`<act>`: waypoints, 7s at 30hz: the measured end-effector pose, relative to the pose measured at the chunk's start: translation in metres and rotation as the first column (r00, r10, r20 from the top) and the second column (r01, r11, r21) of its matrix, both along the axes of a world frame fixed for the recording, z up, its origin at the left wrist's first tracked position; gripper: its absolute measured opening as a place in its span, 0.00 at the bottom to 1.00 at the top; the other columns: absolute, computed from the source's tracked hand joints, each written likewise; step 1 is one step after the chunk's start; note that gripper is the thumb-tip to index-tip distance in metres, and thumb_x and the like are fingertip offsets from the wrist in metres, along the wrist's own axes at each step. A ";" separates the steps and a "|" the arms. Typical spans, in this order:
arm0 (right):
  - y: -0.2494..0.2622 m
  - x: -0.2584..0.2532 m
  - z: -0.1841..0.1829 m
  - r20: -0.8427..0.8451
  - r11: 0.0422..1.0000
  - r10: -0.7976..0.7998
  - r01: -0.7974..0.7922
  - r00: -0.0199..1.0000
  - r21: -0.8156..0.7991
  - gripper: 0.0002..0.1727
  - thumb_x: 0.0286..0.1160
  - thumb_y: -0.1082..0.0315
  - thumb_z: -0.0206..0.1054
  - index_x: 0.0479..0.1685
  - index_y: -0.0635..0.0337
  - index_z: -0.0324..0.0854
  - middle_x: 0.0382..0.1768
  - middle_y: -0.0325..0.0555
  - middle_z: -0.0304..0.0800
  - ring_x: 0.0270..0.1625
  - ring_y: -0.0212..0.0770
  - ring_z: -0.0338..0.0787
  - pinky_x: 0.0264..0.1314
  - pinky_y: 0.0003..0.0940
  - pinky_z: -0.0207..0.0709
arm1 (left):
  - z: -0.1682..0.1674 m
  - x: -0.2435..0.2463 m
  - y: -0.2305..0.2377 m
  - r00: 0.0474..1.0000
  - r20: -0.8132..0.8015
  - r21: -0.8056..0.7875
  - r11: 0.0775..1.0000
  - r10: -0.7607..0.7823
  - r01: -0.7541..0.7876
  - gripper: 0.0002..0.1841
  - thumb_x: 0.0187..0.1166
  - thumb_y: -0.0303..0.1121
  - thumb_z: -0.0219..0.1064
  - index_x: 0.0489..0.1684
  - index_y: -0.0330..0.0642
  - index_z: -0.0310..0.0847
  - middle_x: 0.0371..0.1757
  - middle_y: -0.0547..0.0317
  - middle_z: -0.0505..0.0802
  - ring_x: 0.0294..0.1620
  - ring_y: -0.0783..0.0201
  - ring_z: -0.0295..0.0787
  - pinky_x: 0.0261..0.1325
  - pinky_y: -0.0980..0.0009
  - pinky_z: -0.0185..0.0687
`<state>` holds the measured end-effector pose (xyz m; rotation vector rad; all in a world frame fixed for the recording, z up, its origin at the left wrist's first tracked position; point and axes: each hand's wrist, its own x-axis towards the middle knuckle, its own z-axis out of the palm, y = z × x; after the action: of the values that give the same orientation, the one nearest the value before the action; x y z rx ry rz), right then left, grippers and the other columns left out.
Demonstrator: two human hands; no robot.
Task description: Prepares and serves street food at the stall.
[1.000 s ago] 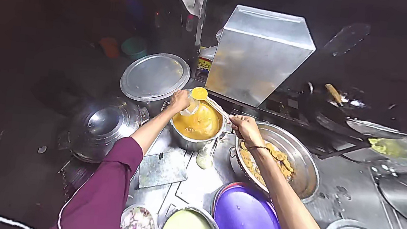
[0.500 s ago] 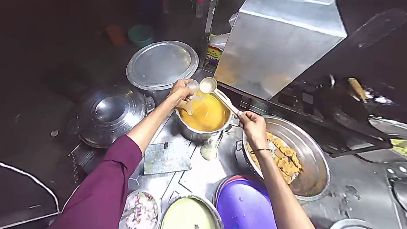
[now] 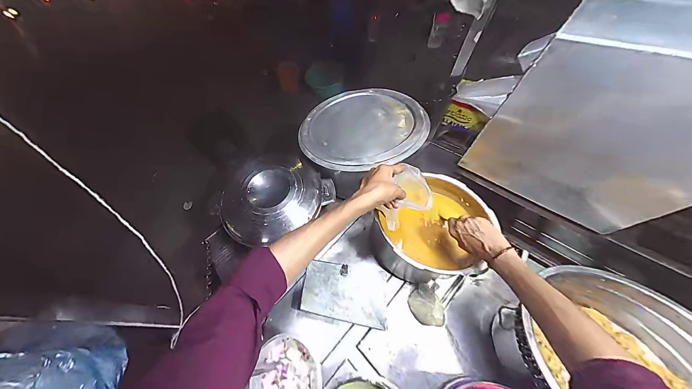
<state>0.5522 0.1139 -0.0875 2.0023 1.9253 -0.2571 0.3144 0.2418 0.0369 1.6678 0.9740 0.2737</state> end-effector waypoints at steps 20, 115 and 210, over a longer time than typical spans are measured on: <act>0.007 -0.045 -0.044 -0.651 0.560 -0.711 0.775 0.268 -0.293 0.17 0.71 0.56 0.71 0.41 0.66 0.86 0.43 0.59 0.91 0.47 0.55 0.91 0.52 0.61 0.81 | 0.013 -0.005 0.026 0.977 0.019 0.261 0.943 0.211 -0.208 0.41 0.64 0.20 0.74 0.86 0.51 0.72 0.64 0.39 0.89 0.27 0.55 0.93 0.33 0.57 0.95; 0.003 -0.062 -0.052 -0.744 0.247 -0.666 0.929 -0.042 -0.274 0.19 0.70 0.54 0.73 0.43 0.64 0.88 0.47 0.60 0.92 0.54 0.59 0.91 0.57 0.65 0.80 | 0.047 -0.028 0.038 0.990 0.110 0.160 0.982 0.086 -0.103 0.44 0.64 0.13 0.71 0.88 0.51 0.69 0.79 0.45 0.81 0.21 0.60 0.90 0.29 0.63 0.93; -0.014 -0.045 -0.032 -0.780 0.366 -0.626 0.878 -0.012 -0.308 0.17 0.69 0.58 0.74 0.45 0.64 0.86 0.36 0.49 0.89 0.34 0.44 0.86 0.42 0.49 0.81 | 0.062 -0.024 0.033 0.975 0.162 0.175 0.968 0.152 -0.180 0.42 0.64 0.16 0.71 0.88 0.49 0.69 0.72 0.40 0.84 0.21 0.59 0.89 0.27 0.62 0.93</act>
<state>0.5074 0.1002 -0.1197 3.4175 0.7111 -1.5716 0.2899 0.2749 0.0988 1.7105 1.0018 0.6102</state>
